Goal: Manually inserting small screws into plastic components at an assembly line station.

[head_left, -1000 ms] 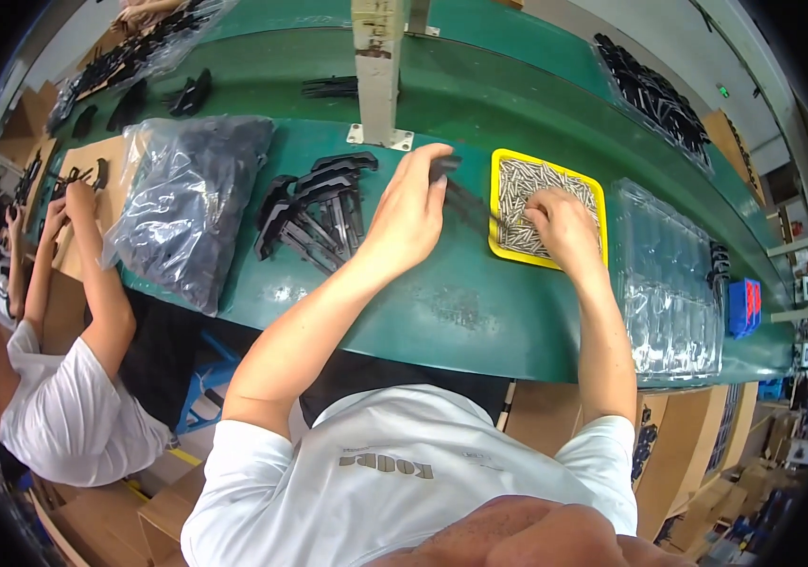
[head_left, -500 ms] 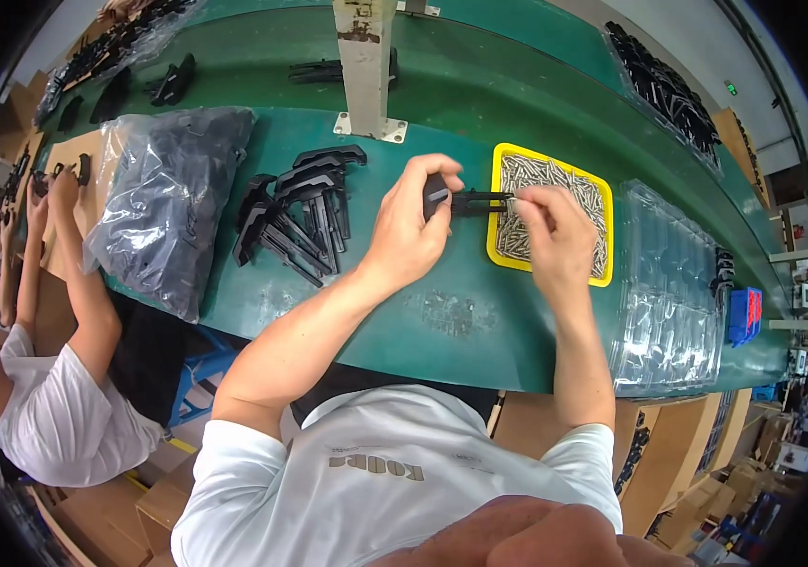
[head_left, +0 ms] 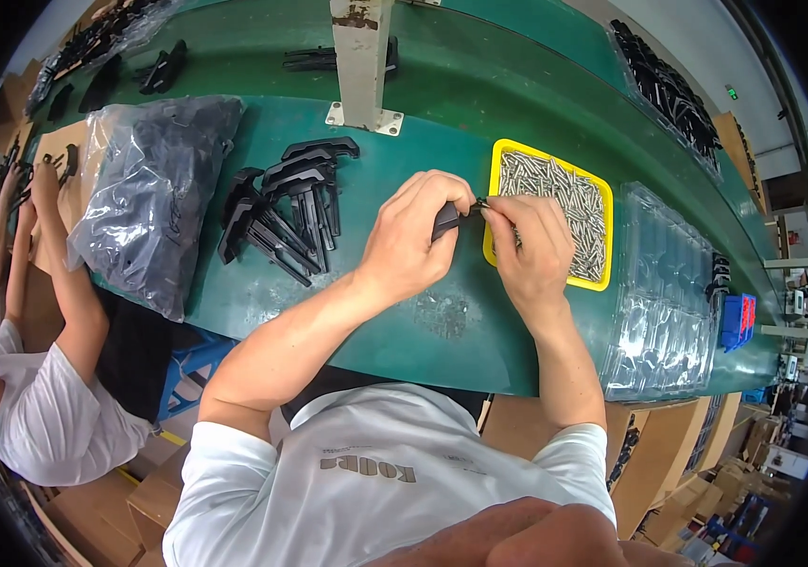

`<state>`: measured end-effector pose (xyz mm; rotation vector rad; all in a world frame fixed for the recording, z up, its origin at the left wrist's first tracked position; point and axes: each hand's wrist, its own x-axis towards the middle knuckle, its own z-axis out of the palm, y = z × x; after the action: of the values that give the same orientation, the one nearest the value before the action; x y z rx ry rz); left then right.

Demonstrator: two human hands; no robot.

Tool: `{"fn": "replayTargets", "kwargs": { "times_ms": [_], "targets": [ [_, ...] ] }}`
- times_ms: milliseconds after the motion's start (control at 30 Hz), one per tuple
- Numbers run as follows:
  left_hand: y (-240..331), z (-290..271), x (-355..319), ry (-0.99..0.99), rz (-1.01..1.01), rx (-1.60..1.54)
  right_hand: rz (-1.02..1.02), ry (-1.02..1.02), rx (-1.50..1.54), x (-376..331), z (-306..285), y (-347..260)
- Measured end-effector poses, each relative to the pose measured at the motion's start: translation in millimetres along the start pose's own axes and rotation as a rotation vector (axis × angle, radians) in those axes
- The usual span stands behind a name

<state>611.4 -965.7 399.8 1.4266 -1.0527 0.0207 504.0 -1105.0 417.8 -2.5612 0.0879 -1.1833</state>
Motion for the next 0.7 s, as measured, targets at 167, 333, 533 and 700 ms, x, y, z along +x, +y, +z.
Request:
{"fn": "replayTargets", "kwargs": {
  "times_ms": [167, 333, 533, 700],
  "targets": [
    [-3.3, -0.9, -1.0, -0.019, 0.065, 0.016, 0.005, 0.011, -0.034, -1.6, 0.9, -3.9],
    [-1.8, -6.4, 0.9, -0.072, 0.201, 0.088, 0.197, -0.060, 0.073, 3.1, -8.3, -0.4],
    [-4.3, -6.7, 2.2, -0.083, -0.162, -0.181, 0.271, -0.040, 0.061, 3.4, -11.1, 11.1],
    [-5.0, -10.7, 6.8, -0.010, -0.332, -0.192, 0.330, -0.264, -0.204, -4.1, -27.1, 40.9]
  ]
}}
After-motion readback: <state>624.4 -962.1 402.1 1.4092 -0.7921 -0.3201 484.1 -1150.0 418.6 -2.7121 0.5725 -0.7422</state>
